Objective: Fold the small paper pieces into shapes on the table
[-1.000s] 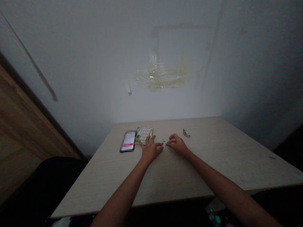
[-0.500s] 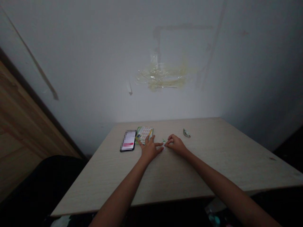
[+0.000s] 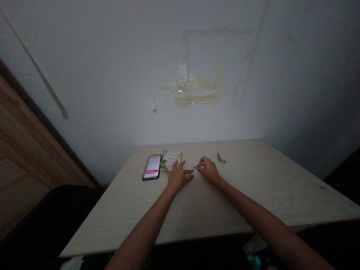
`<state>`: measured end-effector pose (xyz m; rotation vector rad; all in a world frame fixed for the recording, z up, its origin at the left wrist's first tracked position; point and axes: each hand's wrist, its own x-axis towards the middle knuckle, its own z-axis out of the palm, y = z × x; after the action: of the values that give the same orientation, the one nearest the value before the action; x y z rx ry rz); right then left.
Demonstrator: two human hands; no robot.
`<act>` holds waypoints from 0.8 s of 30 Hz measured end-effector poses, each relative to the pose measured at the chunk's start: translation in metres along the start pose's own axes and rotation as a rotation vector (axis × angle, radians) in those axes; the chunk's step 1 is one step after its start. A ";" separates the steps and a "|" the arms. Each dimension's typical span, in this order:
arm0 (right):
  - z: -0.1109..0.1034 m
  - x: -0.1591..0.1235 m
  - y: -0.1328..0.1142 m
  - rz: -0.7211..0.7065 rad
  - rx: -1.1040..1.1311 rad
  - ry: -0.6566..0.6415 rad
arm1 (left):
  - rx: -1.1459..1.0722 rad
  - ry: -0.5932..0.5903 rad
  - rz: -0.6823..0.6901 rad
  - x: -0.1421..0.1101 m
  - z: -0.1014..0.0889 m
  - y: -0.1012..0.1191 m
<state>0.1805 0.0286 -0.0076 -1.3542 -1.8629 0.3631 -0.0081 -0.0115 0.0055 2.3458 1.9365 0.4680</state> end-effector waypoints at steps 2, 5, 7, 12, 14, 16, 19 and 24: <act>0.002 0.000 0.002 0.000 0.014 0.005 | -0.014 0.001 -0.002 0.000 0.000 0.001; 0.003 0.001 0.007 0.005 0.068 0.001 | -0.039 0.018 -0.002 -0.001 0.001 0.002; 0.004 0.000 0.009 0.006 0.099 -0.010 | -0.063 0.033 -0.008 -0.001 0.001 0.004; 0.001 -0.003 0.009 0.014 0.130 -0.005 | -0.089 0.062 -0.019 0.003 0.002 0.007; -0.002 -0.005 0.008 0.019 0.136 -0.005 | -0.089 0.038 -0.016 0.005 0.002 0.007; -0.005 -0.007 0.008 0.010 0.122 -0.012 | -0.090 0.003 -0.003 0.005 0.001 0.005; -0.011 -0.010 0.007 -0.048 0.075 -0.028 | -0.085 -0.030 0.015 0.005 -0.001 0.003; -0.014 -0.008 0.006 -0.083 0.012 -0.035 | -0.055 -0.055 0.033 0.004 -0.003 0.003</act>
<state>0.1953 0.0208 -0.0056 -1.2659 -1.9357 0.3568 -0.0053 -0.0083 0.0102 2.3348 1.8395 0.4484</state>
